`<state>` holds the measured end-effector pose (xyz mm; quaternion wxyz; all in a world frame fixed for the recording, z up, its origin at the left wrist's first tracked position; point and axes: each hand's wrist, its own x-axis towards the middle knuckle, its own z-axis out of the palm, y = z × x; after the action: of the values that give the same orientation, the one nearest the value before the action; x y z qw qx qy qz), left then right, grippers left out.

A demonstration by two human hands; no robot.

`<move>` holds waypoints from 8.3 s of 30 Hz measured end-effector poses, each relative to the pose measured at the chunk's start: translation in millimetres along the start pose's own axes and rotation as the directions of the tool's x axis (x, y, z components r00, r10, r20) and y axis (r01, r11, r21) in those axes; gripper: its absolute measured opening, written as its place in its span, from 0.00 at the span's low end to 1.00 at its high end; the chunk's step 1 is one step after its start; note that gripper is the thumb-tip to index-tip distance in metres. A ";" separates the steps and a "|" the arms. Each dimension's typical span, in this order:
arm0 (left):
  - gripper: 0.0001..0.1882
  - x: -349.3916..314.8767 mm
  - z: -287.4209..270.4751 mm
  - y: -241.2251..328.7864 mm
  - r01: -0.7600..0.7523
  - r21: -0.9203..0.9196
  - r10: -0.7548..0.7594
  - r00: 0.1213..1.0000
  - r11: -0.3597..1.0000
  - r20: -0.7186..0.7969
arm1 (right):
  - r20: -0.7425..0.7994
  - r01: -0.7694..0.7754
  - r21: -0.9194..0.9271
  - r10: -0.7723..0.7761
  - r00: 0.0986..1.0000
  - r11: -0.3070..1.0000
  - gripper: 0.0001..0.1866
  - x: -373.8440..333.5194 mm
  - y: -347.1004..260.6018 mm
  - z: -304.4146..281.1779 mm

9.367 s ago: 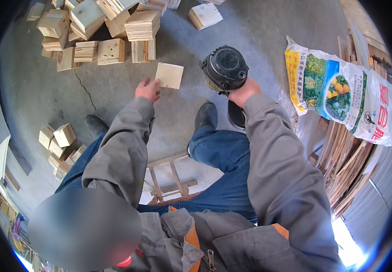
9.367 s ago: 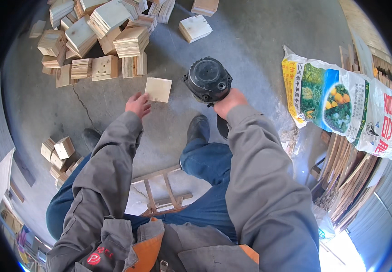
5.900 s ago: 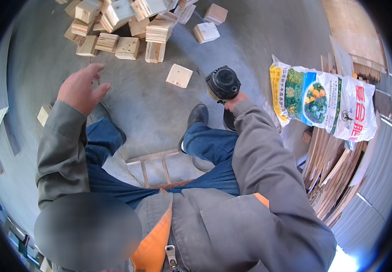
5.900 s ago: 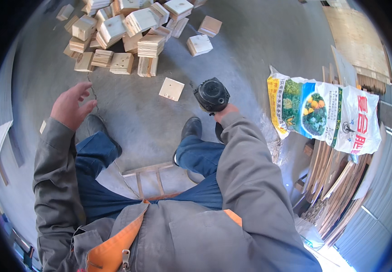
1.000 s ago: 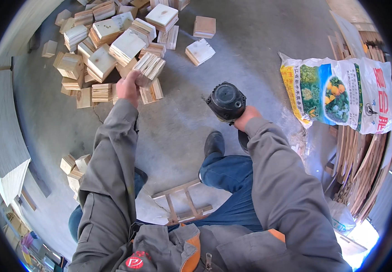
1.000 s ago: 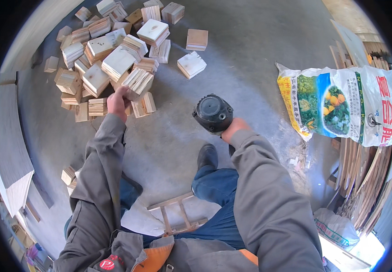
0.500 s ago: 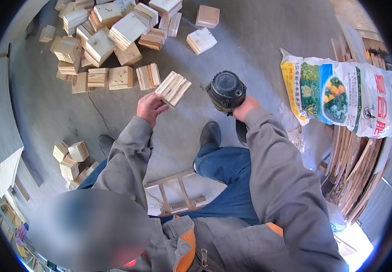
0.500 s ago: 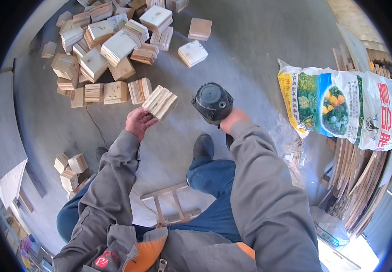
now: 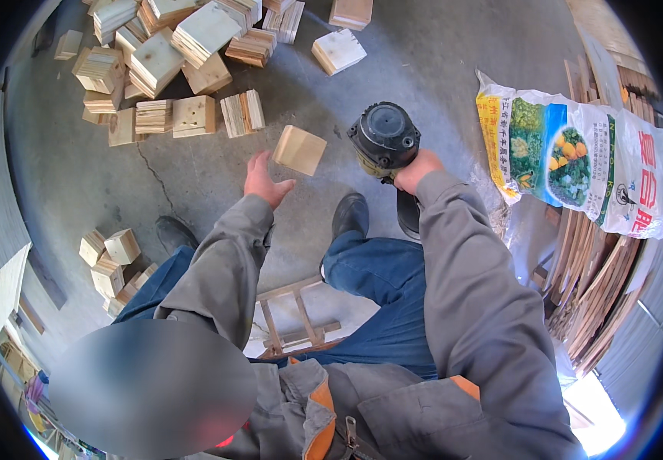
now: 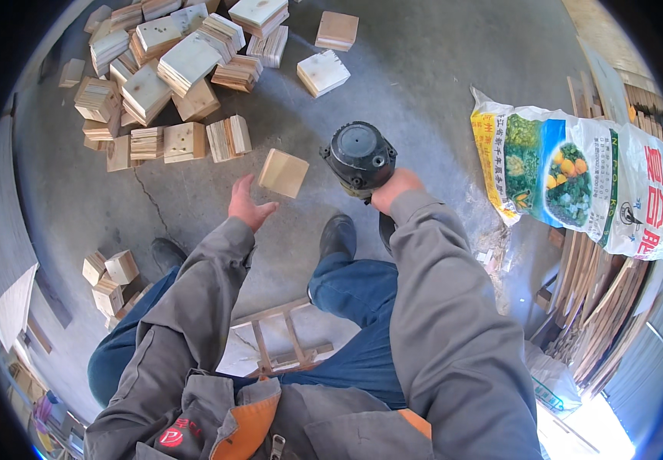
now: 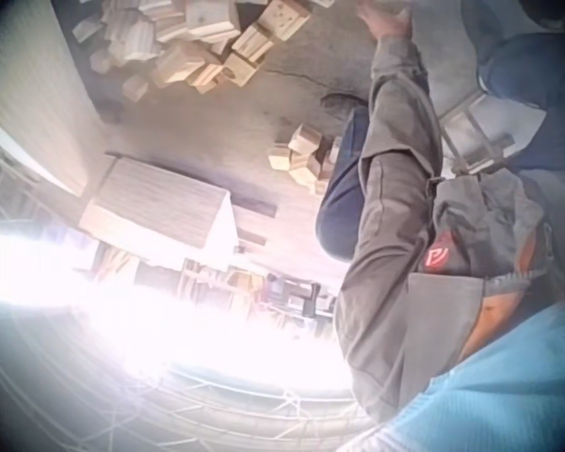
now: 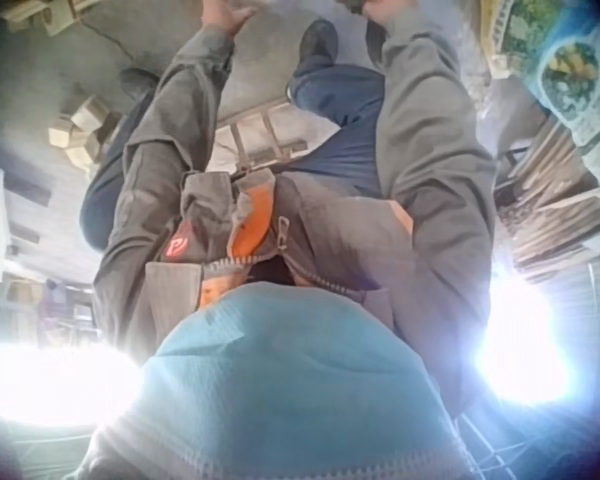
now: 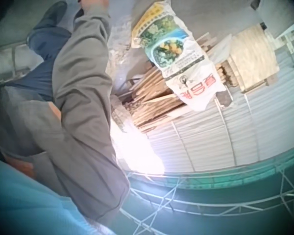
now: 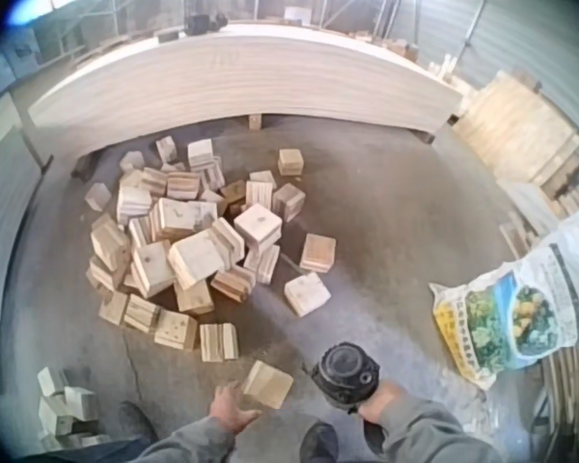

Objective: The person sits on the floor and uses a nail gun to fasten small wooden blocks together. They pick up blocks, align them, and drive nails into them, then place the assembled pieces into a growing pile.

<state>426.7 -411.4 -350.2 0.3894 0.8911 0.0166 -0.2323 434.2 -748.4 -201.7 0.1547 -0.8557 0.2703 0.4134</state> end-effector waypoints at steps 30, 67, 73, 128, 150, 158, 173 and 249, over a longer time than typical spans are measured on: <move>0.30 -102.4 -289.6 116.9 -0.142 -0.296 0.156 0.987 0.944 0.023 | 0.011 0.060 -0.062 -0.060 0.998 0.996 0.13 9.1 19.5 47.3; 0.29 -169.0 -342.6 116.8 -0.278 0.481 0.278 0.958 0.832 0.072 | -0.136 0.697 -0.062 -0.697 0.704 0.715 0.38 -76.1 -52.5 26.5; 0.29 -174.6 -338.7 123.4 -0.298 0.468 0.289 0.953 0.832 0.092 | -0.003 0.541 0.053 -0.542 0.840 0.839 0.35 -58.9 -70.2 40.2; 0.48 18.1 -33.9 70.7 -0.367 0.434 0.288 0.927 0.823 0.239 | -0.066 -0.003 0.134 0.012 0.998 0.991 0.16 -42.7 6.0 19.8; 0.29 42.1 -13.7 -17.5 0.743 -0.608 -0.451 0.661 0.280 0.600 | -0.036 -0.020 0.004 0.020 0.999 1.000 0.18 -29.0 1.6 27.6; 0.30 30.6 -20.0 -26.8 0.704 -0.648 -0.465 0.696 0.291 0.547 | -0.053 0.027 0.022 -0.025 0.998 0.999 0.18 -33.8 -4.8 23.4; 0.36 31.0 -27.4 -32.9 0.631 -0.570 -0.583 0.756 0.526 0.298 | -0.056 -0.007 0.001 0.007 0.998 1.000 0.16 -28.5 -4.2 24.2; 0.37 -26.5 -145.0 -43.2 0.093 0.534 -0.194 0.972 0.840 0.136 | -0.028 0.035 -0.109 -0.038 0.999 0.993 0.17 -16.7 -0.7 36.6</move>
<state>452.2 -275.6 -283.2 0.1130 0.9342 -0.0164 -0.3381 403.2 -724.4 -210.8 0.1113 -0.8736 0.2341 0.4118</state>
